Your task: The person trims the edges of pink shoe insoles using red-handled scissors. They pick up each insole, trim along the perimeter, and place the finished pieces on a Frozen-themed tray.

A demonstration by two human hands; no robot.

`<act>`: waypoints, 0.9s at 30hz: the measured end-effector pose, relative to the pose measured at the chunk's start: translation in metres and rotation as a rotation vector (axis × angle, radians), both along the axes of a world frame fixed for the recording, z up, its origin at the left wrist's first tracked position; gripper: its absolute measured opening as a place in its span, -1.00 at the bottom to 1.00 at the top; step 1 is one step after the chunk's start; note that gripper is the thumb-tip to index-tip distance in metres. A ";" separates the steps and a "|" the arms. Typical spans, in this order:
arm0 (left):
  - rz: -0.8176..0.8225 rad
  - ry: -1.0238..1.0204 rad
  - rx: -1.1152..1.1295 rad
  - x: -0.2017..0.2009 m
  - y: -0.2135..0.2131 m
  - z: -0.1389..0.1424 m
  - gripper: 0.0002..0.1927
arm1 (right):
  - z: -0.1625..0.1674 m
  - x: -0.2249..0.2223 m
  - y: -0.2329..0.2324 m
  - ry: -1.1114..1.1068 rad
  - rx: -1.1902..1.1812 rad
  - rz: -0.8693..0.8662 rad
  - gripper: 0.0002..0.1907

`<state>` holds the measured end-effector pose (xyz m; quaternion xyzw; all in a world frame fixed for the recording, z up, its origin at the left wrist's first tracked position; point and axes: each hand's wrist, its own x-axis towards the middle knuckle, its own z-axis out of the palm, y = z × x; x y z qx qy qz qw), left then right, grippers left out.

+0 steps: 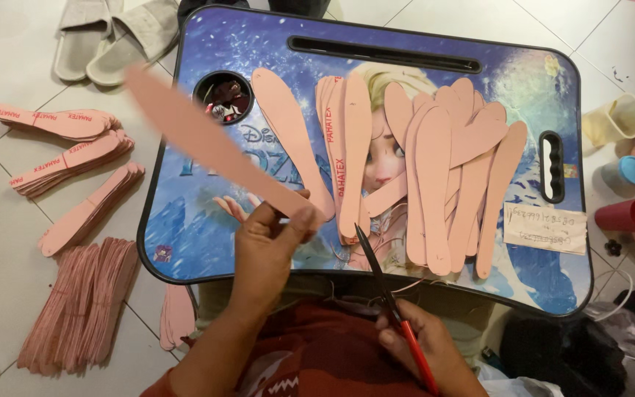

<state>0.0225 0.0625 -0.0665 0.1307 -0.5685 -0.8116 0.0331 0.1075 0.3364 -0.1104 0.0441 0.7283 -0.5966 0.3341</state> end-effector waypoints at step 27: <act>-0.208 -0.039 0.317 0.032 0.171 0.003 -0.66 | 0.038 -0.007 0.069 0.351 -0.175 0.016 0.01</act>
